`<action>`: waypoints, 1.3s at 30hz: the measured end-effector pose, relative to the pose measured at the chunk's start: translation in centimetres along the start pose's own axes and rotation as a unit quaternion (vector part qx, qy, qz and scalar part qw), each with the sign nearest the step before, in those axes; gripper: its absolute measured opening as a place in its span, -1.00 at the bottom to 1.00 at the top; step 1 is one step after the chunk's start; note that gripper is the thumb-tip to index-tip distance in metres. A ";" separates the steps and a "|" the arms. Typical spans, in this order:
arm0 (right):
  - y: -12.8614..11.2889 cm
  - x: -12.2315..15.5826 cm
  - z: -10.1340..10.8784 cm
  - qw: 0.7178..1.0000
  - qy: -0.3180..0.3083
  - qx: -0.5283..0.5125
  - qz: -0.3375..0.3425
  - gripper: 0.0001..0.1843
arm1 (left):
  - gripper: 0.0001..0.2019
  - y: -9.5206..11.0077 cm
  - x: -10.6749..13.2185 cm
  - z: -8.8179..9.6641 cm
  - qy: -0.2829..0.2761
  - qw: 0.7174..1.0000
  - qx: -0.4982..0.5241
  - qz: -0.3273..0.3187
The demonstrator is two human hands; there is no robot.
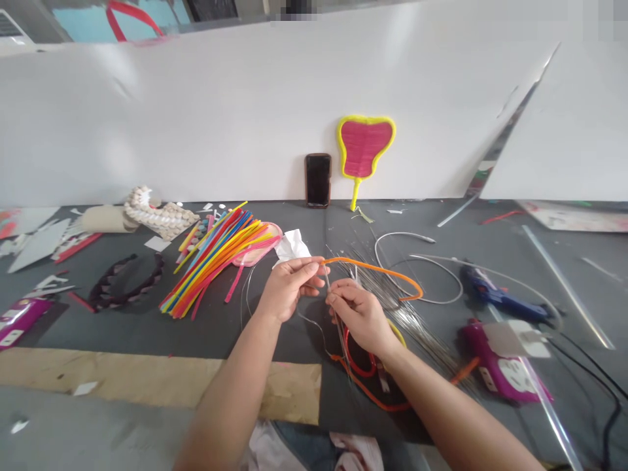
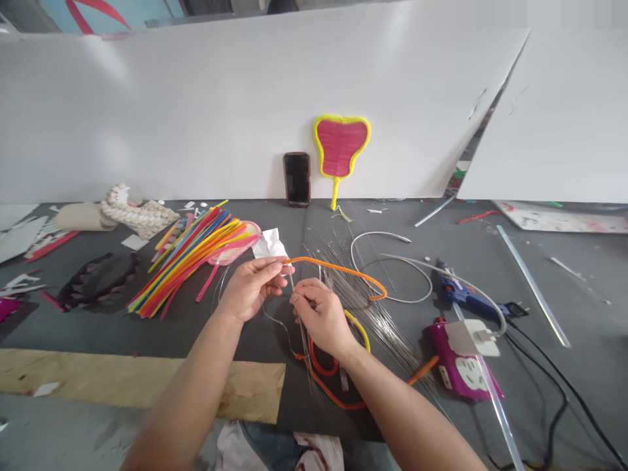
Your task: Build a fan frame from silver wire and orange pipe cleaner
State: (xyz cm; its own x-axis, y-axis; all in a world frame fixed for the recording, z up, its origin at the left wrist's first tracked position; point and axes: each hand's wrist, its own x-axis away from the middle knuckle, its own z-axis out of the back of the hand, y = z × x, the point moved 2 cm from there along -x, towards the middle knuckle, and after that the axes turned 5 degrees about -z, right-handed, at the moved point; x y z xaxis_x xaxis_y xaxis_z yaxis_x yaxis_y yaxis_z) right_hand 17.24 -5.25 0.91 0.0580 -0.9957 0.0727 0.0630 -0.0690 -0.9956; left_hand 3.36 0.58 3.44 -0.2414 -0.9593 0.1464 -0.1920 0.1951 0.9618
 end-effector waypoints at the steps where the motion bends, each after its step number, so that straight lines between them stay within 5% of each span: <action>1: 0.0 0.0 0.0 1.000 -0.001 -0.001 -0.002 -0.74 | -0.72 0.0 0.0 0.0 0.002 1.000 0.003 0.003; 12: -0.1 -0.3 0.5 0.996 0.008 0.069 0.054 -0.76 | -0.73 -0.4 -0.1 0.0 -0.004 1.000 -0.003 0.008; 16: -0.1 -0.5 0.7 1.000 0.001 0.008 0.002 -0.75 | -0.63 -0.1 -0.2 0.2 -0.020 1.000 -0.001 -0.001; 27: -1.4 -1.6 5.2 0.979 0.176 -0.107 0.009 -0.73 | -0.64 -2.4 1.4 -2.1 -0.218 0.964 -0.039 0.148; 39: -1.3 -4.5 4.6 0.965 0.251 0.000 0.080 -0.71 | -0.65 -3.8 1.7 -3.4 -0.227 0.963 0.023 0.142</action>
State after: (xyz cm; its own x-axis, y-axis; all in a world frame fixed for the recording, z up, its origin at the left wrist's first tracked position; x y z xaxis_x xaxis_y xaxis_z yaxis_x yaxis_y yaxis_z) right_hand 21.43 -0.43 2.20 -0.4223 -0.8986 -0.1188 0.0922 0.0878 -0.9919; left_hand 6.94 -2.47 0.82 -0.6802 -0.6790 0.2762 -0.0963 0.4563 0.8846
